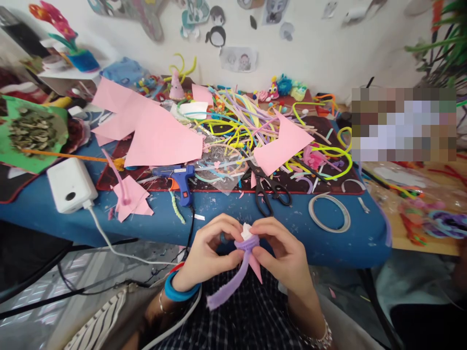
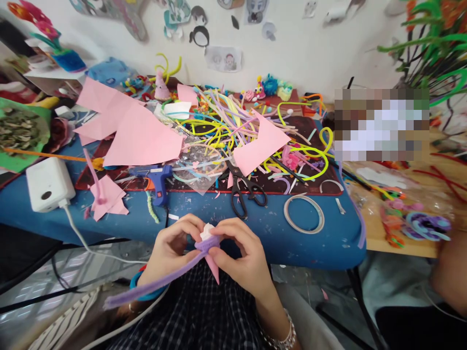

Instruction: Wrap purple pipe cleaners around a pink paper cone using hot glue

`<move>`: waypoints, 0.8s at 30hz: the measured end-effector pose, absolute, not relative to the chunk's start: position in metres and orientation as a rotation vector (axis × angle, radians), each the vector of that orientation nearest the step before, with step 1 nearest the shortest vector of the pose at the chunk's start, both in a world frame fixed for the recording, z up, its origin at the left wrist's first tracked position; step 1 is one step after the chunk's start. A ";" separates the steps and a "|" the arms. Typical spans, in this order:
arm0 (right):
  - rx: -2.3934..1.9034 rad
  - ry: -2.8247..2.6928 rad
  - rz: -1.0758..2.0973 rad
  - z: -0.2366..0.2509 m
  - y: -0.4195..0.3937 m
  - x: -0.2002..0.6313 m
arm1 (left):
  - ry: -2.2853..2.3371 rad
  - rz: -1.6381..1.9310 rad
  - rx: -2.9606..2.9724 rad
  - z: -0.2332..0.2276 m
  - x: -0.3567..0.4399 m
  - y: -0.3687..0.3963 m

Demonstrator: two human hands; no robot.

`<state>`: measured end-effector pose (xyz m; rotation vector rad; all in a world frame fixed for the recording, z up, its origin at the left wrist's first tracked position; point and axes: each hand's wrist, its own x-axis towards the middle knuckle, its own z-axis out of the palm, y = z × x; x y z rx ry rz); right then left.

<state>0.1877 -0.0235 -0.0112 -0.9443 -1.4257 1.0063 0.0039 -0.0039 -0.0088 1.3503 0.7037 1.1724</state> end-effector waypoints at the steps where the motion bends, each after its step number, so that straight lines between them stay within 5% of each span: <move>1: -0.954 -1.440 0.996 -0.011 -0.024 0.187 | 0.727 1.174 1.369 -0.008 0.004 -0.004; 12: -0.926 -1.601 0.950 -0.004 -0.028 0.185 | 0.832 1.389 1.660 -0.006 0.003 -0.009; 24: -0.898 -1.497 1.061 -0.007 -0.028 0.185 | 0.740 1.148 1.701 0.002 -0.008 -0.003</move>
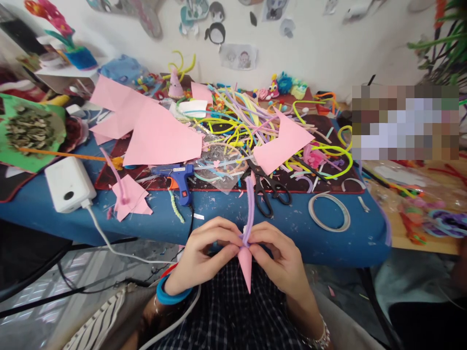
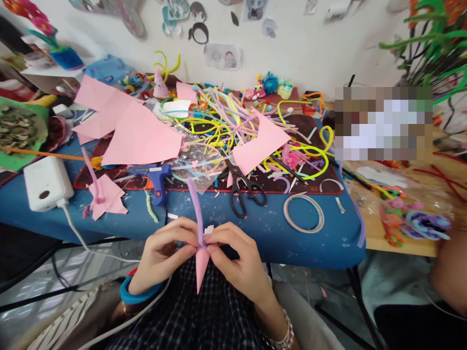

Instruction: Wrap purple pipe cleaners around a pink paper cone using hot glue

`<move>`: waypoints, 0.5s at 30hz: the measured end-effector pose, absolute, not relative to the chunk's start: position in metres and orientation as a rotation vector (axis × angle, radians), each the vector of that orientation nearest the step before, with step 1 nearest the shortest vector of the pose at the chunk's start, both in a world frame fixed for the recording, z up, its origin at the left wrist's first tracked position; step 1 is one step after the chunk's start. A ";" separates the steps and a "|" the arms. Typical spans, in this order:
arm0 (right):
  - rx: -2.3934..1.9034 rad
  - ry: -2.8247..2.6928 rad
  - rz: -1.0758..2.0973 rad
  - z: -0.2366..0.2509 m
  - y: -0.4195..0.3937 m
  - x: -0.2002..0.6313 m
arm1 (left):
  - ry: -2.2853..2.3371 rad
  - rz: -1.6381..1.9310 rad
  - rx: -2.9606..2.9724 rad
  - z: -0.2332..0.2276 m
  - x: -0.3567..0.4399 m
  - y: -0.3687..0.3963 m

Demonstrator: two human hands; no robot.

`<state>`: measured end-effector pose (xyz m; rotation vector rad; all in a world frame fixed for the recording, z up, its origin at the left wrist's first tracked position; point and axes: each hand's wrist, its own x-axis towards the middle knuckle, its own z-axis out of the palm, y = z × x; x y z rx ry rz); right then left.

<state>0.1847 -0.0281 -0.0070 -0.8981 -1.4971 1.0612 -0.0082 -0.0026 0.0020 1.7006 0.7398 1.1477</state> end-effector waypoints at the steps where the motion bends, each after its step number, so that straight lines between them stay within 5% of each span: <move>1: -0.895 -1.493 1.063 -0.008 -0.028 0.185 | 0.736 1.136 1.707 0.002 -0.009 -0.002; 15: -0.865 -1.429 1.236 -0.020 -0.020 0.183 | 0.747 1.012 1.723 0.000 -0.014 0.007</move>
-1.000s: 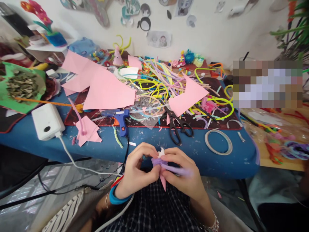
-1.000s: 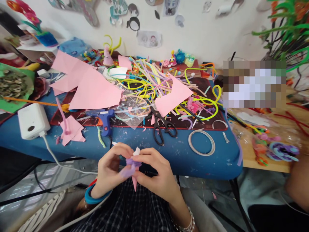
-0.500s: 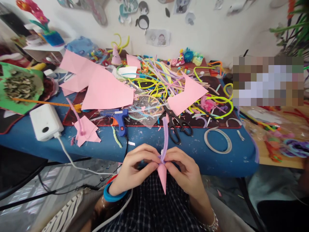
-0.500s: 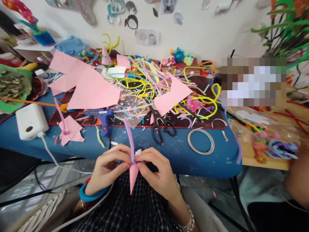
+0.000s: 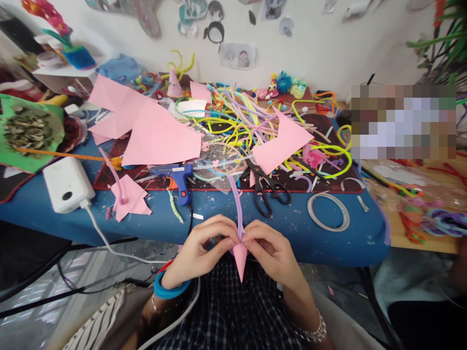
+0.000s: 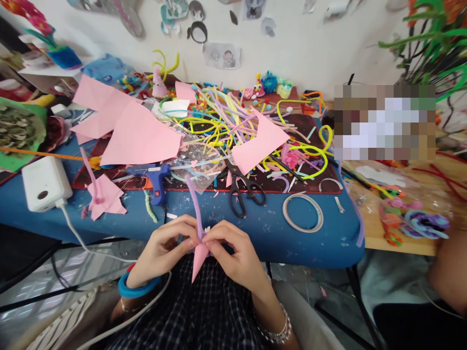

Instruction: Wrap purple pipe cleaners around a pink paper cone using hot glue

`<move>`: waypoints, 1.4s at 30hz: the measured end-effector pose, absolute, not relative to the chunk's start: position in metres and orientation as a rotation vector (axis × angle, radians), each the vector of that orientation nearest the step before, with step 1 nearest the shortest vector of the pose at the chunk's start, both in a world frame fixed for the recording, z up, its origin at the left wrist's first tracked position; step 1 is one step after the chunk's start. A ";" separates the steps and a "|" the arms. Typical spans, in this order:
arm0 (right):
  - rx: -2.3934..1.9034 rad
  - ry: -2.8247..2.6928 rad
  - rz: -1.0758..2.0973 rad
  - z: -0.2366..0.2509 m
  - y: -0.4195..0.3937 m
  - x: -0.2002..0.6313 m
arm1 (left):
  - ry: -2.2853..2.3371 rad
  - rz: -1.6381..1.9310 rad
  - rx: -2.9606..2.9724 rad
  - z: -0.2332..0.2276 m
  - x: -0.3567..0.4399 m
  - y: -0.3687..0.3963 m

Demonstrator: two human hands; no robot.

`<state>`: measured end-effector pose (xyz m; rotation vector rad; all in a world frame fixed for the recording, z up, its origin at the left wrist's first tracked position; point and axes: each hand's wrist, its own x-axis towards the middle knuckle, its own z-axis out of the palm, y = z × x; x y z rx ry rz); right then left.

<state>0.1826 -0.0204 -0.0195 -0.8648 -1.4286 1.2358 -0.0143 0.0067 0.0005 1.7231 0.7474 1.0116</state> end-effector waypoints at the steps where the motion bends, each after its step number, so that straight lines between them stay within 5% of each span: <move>1: -0.862 -1.396 1.258 -0.020 -0.020 0.182 | 0.751 1.011 1.708 -0.001 -0.015 0.007; 16: -0.767 -0.956 1.588 -0.016 -0.024 0.170 | 0.858 1.230 1.745 -0.013 -0.011 0.005; 28: -0.932 -0.887 1.370 -0.017 -0.027 0.155 | 0.906 1.338 1.428 -0.013 0.008 -0.001; 42: -0.834 -1.207 1.132 -0.019 -0.033 0.167 | 0.787 1.425 1.799 -0.013 -0.001 -0.005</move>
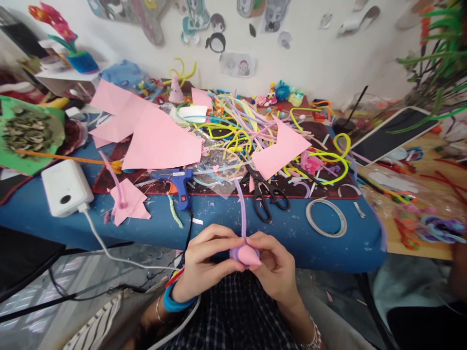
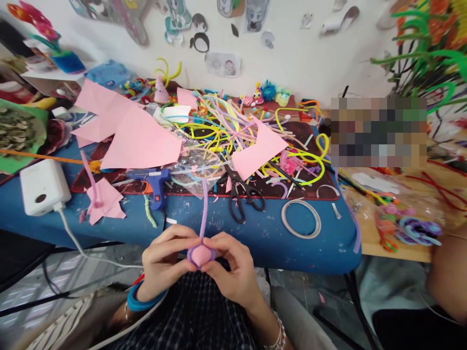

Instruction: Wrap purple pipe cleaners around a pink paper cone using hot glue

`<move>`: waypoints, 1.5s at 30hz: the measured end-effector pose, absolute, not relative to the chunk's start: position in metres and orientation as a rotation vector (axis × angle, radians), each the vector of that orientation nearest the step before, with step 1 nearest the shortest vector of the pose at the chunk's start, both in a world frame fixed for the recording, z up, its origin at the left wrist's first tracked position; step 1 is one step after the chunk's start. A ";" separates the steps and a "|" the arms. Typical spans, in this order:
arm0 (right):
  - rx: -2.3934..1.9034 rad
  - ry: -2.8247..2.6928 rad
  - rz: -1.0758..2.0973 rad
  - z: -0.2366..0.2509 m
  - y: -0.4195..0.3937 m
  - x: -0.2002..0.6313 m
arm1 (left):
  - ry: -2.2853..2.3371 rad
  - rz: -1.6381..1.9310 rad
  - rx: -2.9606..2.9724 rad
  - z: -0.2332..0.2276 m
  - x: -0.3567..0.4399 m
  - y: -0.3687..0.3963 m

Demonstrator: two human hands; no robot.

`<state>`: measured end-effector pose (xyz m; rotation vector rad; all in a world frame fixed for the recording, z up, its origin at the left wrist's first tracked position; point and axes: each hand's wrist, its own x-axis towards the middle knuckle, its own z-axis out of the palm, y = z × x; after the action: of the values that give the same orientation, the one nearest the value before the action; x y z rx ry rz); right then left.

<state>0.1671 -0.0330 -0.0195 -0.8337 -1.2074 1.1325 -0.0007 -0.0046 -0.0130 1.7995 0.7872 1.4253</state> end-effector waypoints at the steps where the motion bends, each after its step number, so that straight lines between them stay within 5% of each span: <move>1: -0.858 -1.157 1.162 -0.018 -0.033 0.165 | 0.798 1.414 1.805 -0.013 -0.001 -0.005; 13: -0.894 -0.930 1.418 -0.019 -0.030 0.155 | 1.013 1.458 1.607 -0.021 0.009 -0.005; 45: -1.030 -0.910 1.105 -0.014 -0.036 0.147 | 0.952 1.552 1.724 -0.019 0.010 -0.008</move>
<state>0.1466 -0.0359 -0.0142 -1.0302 -0.9103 1.1054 0.0105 -0.0081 -0.0191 1.7242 0.9522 1.5516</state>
